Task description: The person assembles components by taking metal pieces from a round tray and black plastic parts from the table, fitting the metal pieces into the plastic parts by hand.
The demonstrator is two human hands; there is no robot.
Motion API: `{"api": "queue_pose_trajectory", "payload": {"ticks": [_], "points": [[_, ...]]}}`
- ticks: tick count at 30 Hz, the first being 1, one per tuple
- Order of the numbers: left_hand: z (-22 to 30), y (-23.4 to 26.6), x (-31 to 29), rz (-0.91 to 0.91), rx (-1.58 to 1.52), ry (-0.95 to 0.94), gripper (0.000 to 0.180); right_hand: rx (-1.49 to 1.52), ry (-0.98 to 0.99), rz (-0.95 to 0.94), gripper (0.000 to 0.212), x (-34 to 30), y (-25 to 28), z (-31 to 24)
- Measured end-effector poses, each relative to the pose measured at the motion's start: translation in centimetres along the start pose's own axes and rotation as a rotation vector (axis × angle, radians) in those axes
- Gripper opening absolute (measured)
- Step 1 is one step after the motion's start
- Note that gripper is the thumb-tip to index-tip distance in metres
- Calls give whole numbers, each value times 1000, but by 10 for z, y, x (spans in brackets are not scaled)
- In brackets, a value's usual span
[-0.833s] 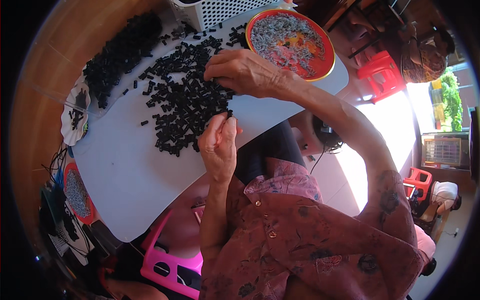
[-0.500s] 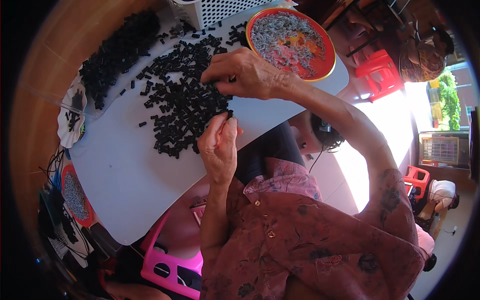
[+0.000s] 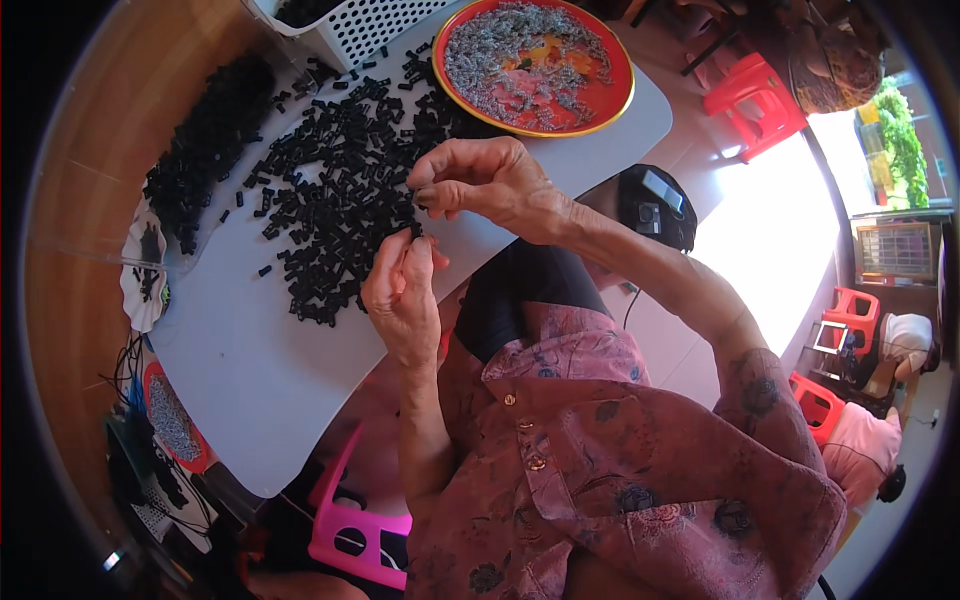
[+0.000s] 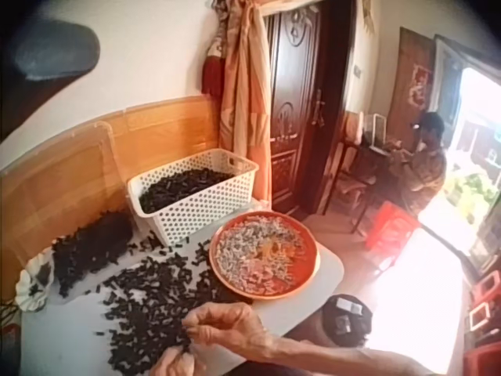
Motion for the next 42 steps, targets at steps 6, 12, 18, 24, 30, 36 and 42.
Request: {"api": "queue_pose_trajectory", "payload": {"ticks": [6,12,18,24,30,36,42], "points": [[-1,0,0,0,21,-10,17,-32,-11,-17,19,1,-4,9],[0,0,-1,15,100,-19,16,1,-11,6,15,-2,-9,15],[-2,0,-1,39,239,-77,14,-272,115,35,13,-2,-9,5],[1,-3,-1,24,331,-126,17,-490,194,13,11,-1,-9,-7],[-4,-6,-3,43,420,-199,18,-756,260,-15,11,-6,-17,-20],[5,-4,-1,16,275,-91,22,-646,193,-134,21,-3,-7,-12],[-1,-2,1,30,39,10,23,-827,216,-150,50,-9,-18,-16]]}}
Point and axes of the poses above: each hand's wrist, its own x-axis towards the middle knuckle, its own y-axis out of the back of the hand, z = x × y, the point moved 4 cm from there along x, towards the middle knuckle, and after that the axes turned 10 degrees about -z, right-handed, at the moved point
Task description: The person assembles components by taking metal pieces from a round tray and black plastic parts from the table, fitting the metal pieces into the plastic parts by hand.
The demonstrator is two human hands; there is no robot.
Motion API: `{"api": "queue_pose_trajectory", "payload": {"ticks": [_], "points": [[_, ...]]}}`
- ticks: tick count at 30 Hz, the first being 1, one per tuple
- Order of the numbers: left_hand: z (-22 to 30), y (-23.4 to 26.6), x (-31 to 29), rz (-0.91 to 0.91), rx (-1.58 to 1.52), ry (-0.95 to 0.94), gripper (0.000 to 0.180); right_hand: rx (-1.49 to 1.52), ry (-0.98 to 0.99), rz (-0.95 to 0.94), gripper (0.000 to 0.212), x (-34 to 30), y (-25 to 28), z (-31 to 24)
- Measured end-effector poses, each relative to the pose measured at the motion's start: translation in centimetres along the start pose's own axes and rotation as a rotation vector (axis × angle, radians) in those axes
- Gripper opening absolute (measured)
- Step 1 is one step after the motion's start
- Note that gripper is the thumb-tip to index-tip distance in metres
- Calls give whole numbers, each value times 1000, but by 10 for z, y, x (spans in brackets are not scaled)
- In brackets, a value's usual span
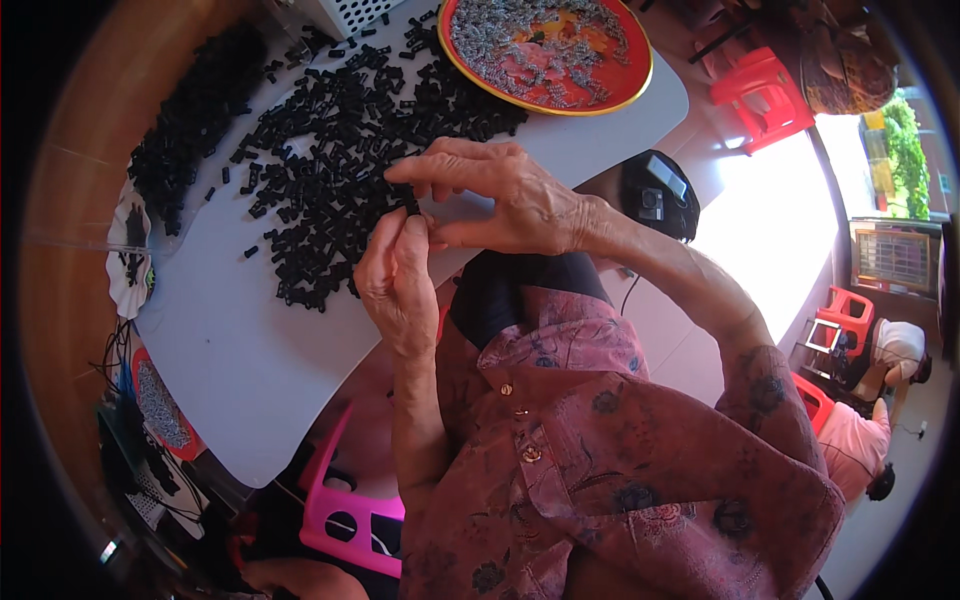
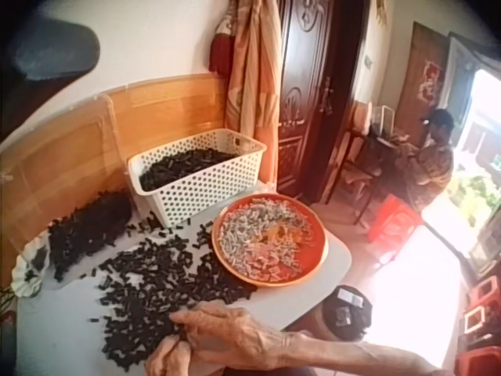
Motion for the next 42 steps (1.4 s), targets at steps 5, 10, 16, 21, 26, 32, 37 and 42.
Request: {"api": "queue_pose_trajectory", "payload": {"ticks": [5,10,16,21,26,32,37,42], "points": [[7,1,1,65,66,-34,22,-179,167,94,48,7,-5,-1],[1,-2,-1,145,122,-68,21,-305,225,151,44,4,-12,1],[3,-4,-1,187,145,-43,22,-411,276,287,42,3,-20,0],[-2,-7,-3,158,184,-114,23,-606,349,330,38,-1,-25,-3],[3,-8,0,126,224,-164,30,-385,258,301,38,2,-16,0],[-3,-2,-7,126,14,-101,36,-511,249,454,27,70,83,-7],[4,-6,-3,45,-14,-177,26,-703,26,384,30,146,155,-18],[4,0,-5,42,-40,-139,26,-619,438,223,11,149,54,-4]]}}
Point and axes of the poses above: each hand's wrist, its own x-axis towards the middle knuckle, its own y-axis out of the back of the hand, z = x × y, the point moved 4 cm from there along x, towards the middle knuckle, and after that the axes turned 10 degrees about -z, right-handed, at the moved point
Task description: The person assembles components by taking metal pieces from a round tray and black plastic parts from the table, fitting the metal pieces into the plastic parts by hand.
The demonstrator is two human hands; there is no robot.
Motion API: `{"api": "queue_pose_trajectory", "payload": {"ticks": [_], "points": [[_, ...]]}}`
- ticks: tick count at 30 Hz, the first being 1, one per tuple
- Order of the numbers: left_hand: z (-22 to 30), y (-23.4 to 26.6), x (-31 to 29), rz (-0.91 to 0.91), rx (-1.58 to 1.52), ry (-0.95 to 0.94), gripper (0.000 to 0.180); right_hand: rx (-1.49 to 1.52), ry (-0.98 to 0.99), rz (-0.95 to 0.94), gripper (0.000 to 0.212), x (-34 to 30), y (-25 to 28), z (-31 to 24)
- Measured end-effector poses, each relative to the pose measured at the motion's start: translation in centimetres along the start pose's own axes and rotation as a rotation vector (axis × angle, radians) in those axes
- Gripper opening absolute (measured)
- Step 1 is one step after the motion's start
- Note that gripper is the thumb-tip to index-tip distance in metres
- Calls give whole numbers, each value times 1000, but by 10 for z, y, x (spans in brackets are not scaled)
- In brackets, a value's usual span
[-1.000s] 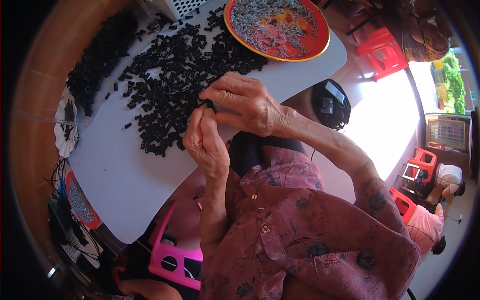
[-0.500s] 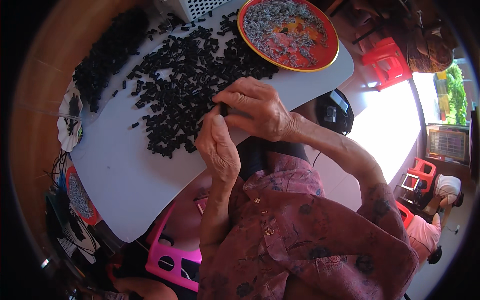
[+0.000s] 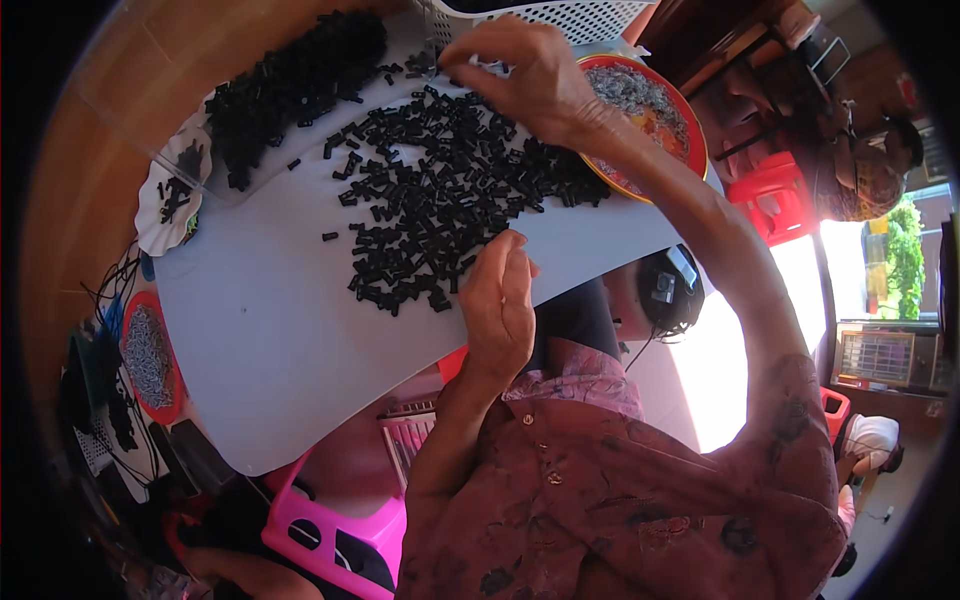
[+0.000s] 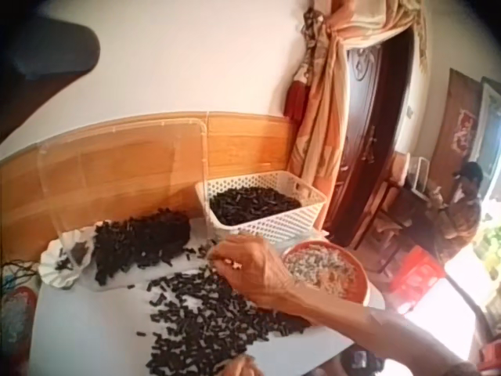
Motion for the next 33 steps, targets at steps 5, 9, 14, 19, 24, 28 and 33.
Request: {"api": "queue_pose_trajectory", "payload": {"ticks": [5,9,14,19,24,28,33], "points": [[-2,-1,2,-15,-19,-45,26,195,-118,-471,13,-5,-68,-23],[-3,-3,2,-11,-7,-44,31,-29,6,-753,14,-4,-85,-27],[-3,-2,1,-31,-16,-33,24,-25,-4,-673,17,-9,-77,-30],[-7,-1,-4,8,-138,102,24,552,-423,-335,20,-49,-38,-35],[-4,1,2,54,-177,105,18,1115,-789,-150,14,-118,-21,-47],[-7,-8,4,81,-77,20,17,1303,-803,11,12,-146,-28,-61],[-11,-6,2,54,101,-39,18,1199,-780,41,18,-149,-22,-71]]}}
Point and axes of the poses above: each hand's wrist, its own x-axis towards the middle knuckle, its own y-axis out of the back of the hand, z = x × y, the point moved 4 cm from there along x, towards the middle knuckle, and after that the axes turned 10 degrees about -z, right-handed, at the moved point
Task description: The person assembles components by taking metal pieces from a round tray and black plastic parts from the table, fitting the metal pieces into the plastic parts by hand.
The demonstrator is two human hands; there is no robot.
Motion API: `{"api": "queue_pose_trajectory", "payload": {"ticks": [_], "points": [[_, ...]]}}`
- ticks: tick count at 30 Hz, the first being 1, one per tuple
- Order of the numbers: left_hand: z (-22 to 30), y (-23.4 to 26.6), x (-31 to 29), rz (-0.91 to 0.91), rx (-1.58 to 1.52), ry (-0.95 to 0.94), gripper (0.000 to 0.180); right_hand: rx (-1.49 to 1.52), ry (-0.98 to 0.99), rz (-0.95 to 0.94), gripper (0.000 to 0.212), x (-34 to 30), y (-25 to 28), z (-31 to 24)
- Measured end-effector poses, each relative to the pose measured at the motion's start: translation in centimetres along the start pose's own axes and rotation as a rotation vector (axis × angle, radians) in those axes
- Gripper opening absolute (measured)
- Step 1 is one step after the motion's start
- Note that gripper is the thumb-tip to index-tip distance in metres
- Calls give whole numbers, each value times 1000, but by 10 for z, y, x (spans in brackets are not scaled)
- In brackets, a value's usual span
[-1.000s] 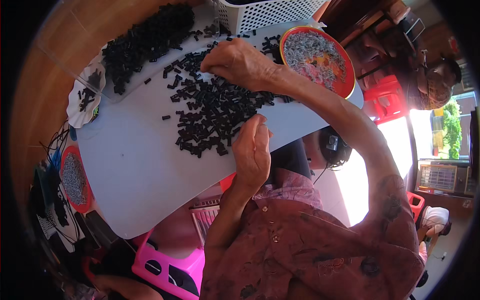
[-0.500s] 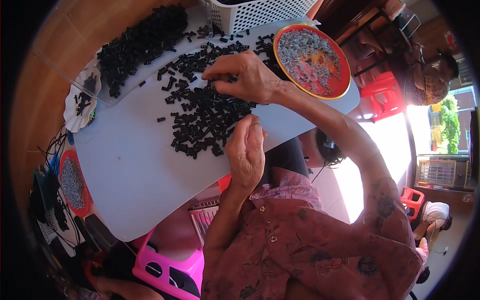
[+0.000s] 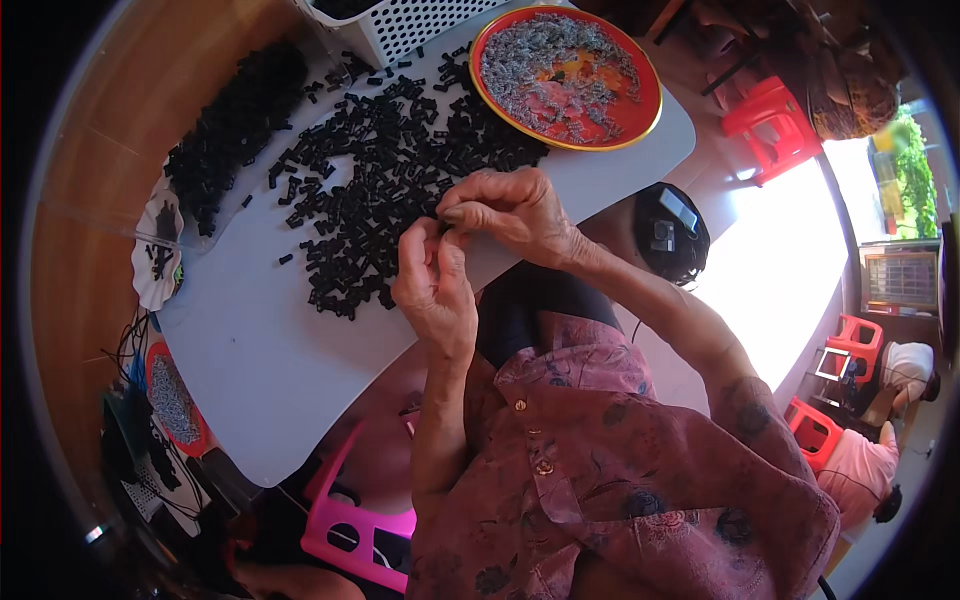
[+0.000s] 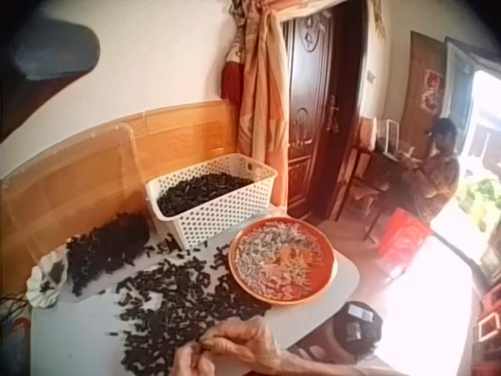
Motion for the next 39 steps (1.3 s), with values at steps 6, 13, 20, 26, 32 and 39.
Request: {"api": "queue_pose_trajectory", "payload": {"ticks": [6,13,20,26,32,39], "points": [[1,4,-1,-24,-5,9,18,57,46,10,16,0,-2,-3],[8,-1,-2,-51,139,19,24,-191,111,-30,14,-3,2,2],[10,4,-2,-34,202,41,30,-309,142,100,15,-9,12,-26],[14,0,2,-60,253,-47,23,-1140,358,127,13,13,127,-67],[8,-2,1,-47,288,-10,23,-1209,236,-256,13,29,155,-53],[11,-2,2,-4,354,52,23,-1402,131,-253,13,39,152,-45]]}}
Point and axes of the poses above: each hand's wrist, its own x-axis towards the middle knuckle, its own y-axis out of the back of the hand, z = x × y, the point moved 4 cm from there along x, towards the middle knuckle, and after that the axes turned 10 degrees about -z, right-handed, at the moved point
